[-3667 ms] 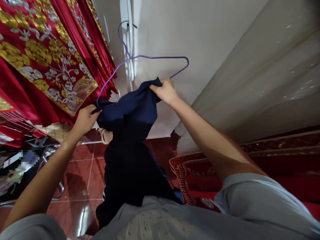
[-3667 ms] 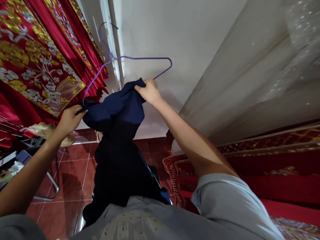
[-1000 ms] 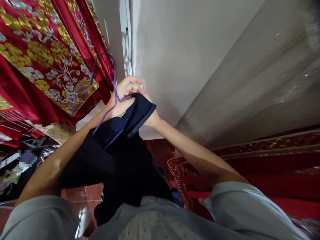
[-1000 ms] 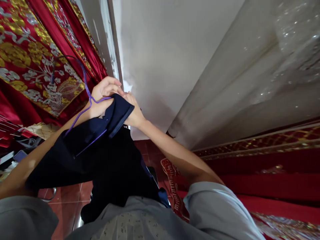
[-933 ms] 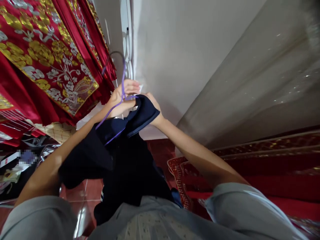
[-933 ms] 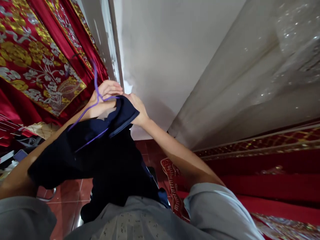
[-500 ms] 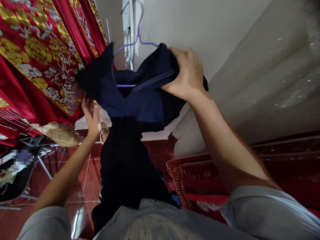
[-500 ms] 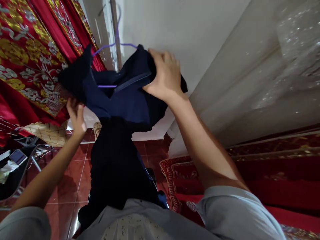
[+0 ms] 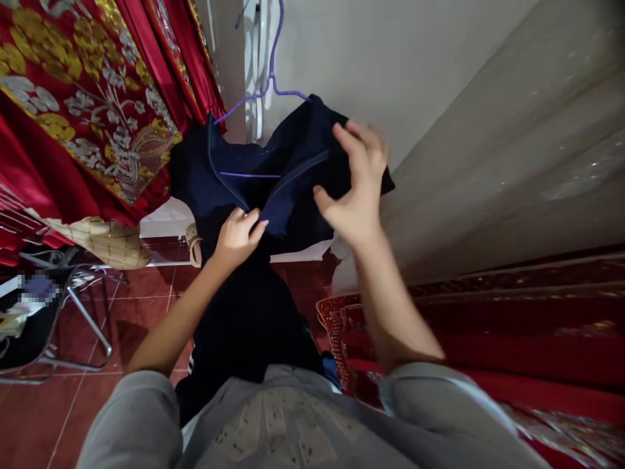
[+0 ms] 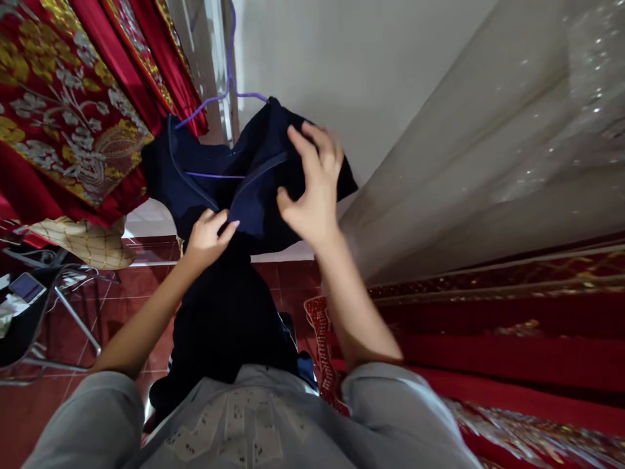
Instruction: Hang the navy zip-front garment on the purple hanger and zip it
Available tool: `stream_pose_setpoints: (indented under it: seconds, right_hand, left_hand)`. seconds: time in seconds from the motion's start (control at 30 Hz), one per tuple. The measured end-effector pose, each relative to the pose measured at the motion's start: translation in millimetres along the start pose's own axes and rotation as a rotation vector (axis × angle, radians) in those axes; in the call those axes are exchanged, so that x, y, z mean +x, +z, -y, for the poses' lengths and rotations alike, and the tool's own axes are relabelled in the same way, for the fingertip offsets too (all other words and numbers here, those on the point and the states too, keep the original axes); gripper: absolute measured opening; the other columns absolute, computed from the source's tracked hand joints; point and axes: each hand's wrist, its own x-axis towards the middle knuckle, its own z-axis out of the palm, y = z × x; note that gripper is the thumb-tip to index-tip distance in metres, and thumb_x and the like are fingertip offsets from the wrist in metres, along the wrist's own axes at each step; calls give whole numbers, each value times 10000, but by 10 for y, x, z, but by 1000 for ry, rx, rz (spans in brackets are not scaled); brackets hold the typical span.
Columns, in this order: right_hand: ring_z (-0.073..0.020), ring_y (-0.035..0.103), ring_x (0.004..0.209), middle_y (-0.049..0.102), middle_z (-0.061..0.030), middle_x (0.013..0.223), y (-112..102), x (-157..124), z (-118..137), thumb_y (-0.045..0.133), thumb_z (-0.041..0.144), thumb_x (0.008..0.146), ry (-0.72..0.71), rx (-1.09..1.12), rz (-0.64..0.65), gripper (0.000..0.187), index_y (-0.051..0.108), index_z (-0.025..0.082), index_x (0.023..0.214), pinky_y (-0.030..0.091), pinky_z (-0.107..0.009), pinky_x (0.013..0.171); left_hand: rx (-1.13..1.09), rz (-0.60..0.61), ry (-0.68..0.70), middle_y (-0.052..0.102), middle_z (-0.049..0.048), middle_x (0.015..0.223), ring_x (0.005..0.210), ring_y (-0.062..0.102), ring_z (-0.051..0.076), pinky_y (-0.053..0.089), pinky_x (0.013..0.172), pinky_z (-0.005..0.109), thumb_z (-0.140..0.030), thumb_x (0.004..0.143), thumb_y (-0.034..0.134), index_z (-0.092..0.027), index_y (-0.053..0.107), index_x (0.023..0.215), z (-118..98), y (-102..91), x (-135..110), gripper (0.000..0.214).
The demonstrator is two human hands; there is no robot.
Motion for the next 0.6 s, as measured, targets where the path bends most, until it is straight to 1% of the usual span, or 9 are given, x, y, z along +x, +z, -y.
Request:
stream_pose_setpoints:
  seconds: [0.03,0.1,0.17,0.23,0.3,0.37,0.43,0.5,0.6]
  right_hand:
    - [-350,400,1440,493,-101,1457,114,-232,104,657,189,797,72,95,-98,616,533,267,1396,343,-613,1175]
    - [-285,568,1263,601,-81,1294,380,-721,289,616,187,839,308,288,-244,436,597,262,1268,481,-531,1056]
    - [-225,663,1042,671,-65,1140,625,-1120,403,633,191,829,538,517,-188,335,624,248,1158,556,-429,909]
    - [-205,682,997,688,-56,1103,761,-1333,448,672,217,807,641,651,-129,351,608,246,1152,563,-390,889]
    - [-202,674,1058,688,-50,1117,765,-1361,457,712,245,807,637,675,-83,347,617,248,1140,538,-394,979]
    - [-194,672,1062,692,-39,1091,698,-1284,473,738,276,822,628,711,-27,286,637,249,1089,523,-385,1017]
    - [-180,692,942,702,-24,1009,635,-1202,518,761,318,823,686,825,27,304,619,259,1085,560,-361,932]
    - [-169,688,805,702,-5,912,610,-1172,580,775,369,815,770,928,51,365,587,269,1111,582,-343,829]
    - [-158,652,709,670,9,784,618,-1201,646,740,453,844,822,945,74,277,613,249,981,569,-326,767]
  left_hand:
    - [-70,-53,11,636,90,895,881,646,243,526,819,359,-317,1012,573,-159,687,949,-83,68,-66,205]
    - [-201,-127,9,632,82,917,878,639,222,525,822,339,-281,1015,570,-160,671,937,-253,187,-211,176]
    - [-316,-128,-9,645,79,928,874,646,208,522,816,318,-254,1029,544,-160,675,993,-393,254,-349,165]
    - [-416,-81,-42,677,79,968,899,663,202,515,827,303,-244,1048,511,-170,679,1089,-487,248,-460,188]
    - [-493,-29,-86,700,74,979,899,673,196,506,822,295,-260,1069,476,-183,676,1140,-537,175,-535,226]
    - [-524,4,-117,698,71,925,849,668,196,496,787,298,-289,1081,446,-180,683,1117,-557,71,-578,264]
    - [-521,27,-117,681,74,879,807,654,200,487,757,307,-299,1087,417,-174,690,1104,-558,-22,-605,301]
    - [-534,40,-100,676,74,884,805,649,200,488,758,311,-288,1085,405,-180,687,1182,-554,-77,-628,317]
    - [-613,19,-125,658,39,823,741,632,173,490,734,292,-285,1075,425,-201,664,1301,-562,-74,-660,340]
